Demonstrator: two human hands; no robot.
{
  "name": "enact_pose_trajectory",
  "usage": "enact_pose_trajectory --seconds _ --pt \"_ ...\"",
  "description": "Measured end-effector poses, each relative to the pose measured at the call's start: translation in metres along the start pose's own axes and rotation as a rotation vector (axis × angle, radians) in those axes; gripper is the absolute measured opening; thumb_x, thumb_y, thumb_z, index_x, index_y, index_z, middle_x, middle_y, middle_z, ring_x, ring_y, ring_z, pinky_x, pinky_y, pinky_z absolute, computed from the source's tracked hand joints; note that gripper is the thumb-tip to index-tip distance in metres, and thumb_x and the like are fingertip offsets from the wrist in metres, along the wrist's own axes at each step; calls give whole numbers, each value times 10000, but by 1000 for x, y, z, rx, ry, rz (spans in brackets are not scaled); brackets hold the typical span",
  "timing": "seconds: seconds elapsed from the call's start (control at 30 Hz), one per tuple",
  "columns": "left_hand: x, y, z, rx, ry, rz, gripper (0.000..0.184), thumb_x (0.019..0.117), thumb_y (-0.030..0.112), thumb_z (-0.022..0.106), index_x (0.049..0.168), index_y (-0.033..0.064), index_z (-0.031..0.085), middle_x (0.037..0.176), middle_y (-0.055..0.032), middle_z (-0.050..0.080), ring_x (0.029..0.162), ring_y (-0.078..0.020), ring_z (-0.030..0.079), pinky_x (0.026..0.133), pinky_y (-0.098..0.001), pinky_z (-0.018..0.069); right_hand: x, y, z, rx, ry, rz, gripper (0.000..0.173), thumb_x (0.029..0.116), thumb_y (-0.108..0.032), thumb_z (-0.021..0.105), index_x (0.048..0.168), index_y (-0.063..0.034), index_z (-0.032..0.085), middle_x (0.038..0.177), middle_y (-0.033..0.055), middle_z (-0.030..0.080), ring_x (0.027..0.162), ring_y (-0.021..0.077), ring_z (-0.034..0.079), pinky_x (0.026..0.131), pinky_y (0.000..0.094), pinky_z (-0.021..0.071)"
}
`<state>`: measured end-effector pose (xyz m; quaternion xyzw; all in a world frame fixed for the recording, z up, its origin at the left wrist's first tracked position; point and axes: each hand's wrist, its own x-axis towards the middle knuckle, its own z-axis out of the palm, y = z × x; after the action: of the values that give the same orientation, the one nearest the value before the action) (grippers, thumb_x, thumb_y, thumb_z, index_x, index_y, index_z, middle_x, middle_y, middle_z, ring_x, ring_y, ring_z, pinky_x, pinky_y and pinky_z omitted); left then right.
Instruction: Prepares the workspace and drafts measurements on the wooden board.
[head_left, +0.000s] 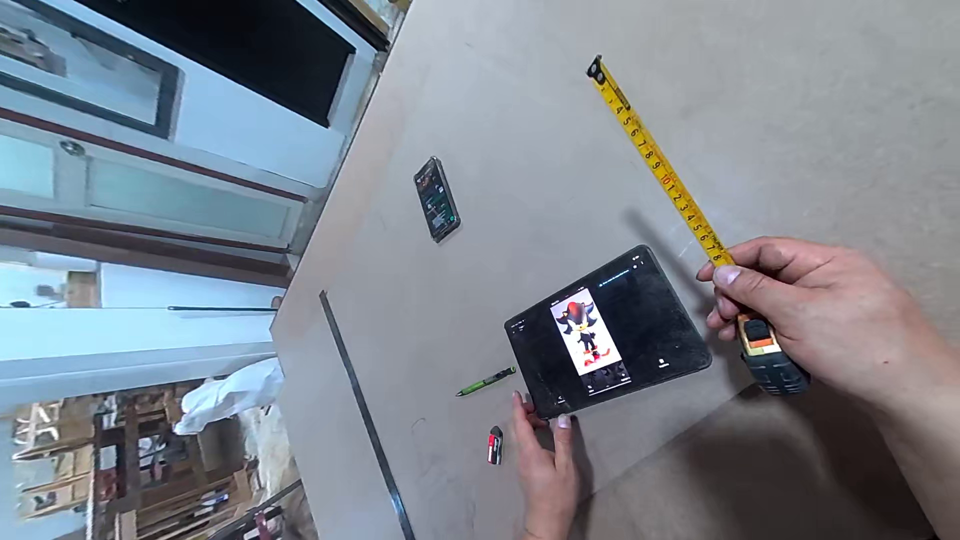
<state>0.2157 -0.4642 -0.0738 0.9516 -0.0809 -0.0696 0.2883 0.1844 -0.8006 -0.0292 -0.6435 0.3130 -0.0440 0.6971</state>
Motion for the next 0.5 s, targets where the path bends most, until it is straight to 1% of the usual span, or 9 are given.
enact_pose_trajectory --seconds 0.1,0.13,0.17,0.23,0.27,0.3,0.37,0.43,0.5 --pt "1 3 0 -48 -122 159 783 1006 349 589 1569 -85 260 1248 -186 633 1086 -189 656 967 -354 564 -4 0 -1 -82 27 1 169 1037 -301 609 1004 -201 741 739 -1 733 637 169 728 562 371 642" --pt "5 6 -1 -42 -173 228 747 1013 342 596 1553 -84 305 1228 -159 662 1093 -178 671 982 -360 573 -5 1 -2 -138 35 -12 190 1044 -333 591 991 -223 736 723 -26 726 624 146 719 544 361 633" --pt "10 10 0 -9 -194 295 681 1019 346 601 1520 -67 395 1204 -127 692 1088 -166 687 980 -366 586 -7 3 -2 -204 45 -33 224 1053 -370 559 975 -246 728 702 -57 712 606 119 707 518 349 620" --pt "29 26 5 102 -131 401 531 1010 365 606 1418 27 588 1158 -77 716 1048 -157 692 927 -372 599 -10 7 -3 -349 71 -79 288 1065 -442 488 948 -294 705 669 -105 674 573 74 666 475 337 570" --pt "40 36 8 149 -85 433 476 998 370 614 1375 81 646 1151 -70 709 1032 -167 683 897 -380 595 -10 11 -3 -420 83 -105 309 1066 -473 456 947 -313 693 657 -122 648 561 59 642 464 338 544" --pt "50 47 12 185 -56 446 435 992 374 626 1348 130 679 1157 -70 694 1044 -185 669 894 -400 585 -11 14 -3 -478 90 -126 325 1068 -492 431 951 -319 680 650 -129 621 555 56 615 461 343 509" --pt "73 65 26 219 -19 488 368 983 370 649 1294 188 722 1139 -71 676 1039 -214 636 890 -434 537 -13 20 -4 -556 97 -149 342 1068 -500 402 951 -313 663 647 -128 599 553 57 597 461 353 481" --pt "92 79 39 240 1 533 319 977 384 667 1240 224 754 1075 -56 667 987 -205 615 868 -426 509 -15 22 -4 -617 85 -138 330 1071 -479 391 962 -302 647 646 -119 589 548 68 593 452 362 473" --pt "107 90 50 265 22 554 303 965 423 678 1200 257 773 1006 -32 658 931 -187 602 832 -407 493 -20 25 -3 -648 48 -112 311 1080 -420 386 1003 -271 648 651 -90 584 545 95 591 449 383 476"
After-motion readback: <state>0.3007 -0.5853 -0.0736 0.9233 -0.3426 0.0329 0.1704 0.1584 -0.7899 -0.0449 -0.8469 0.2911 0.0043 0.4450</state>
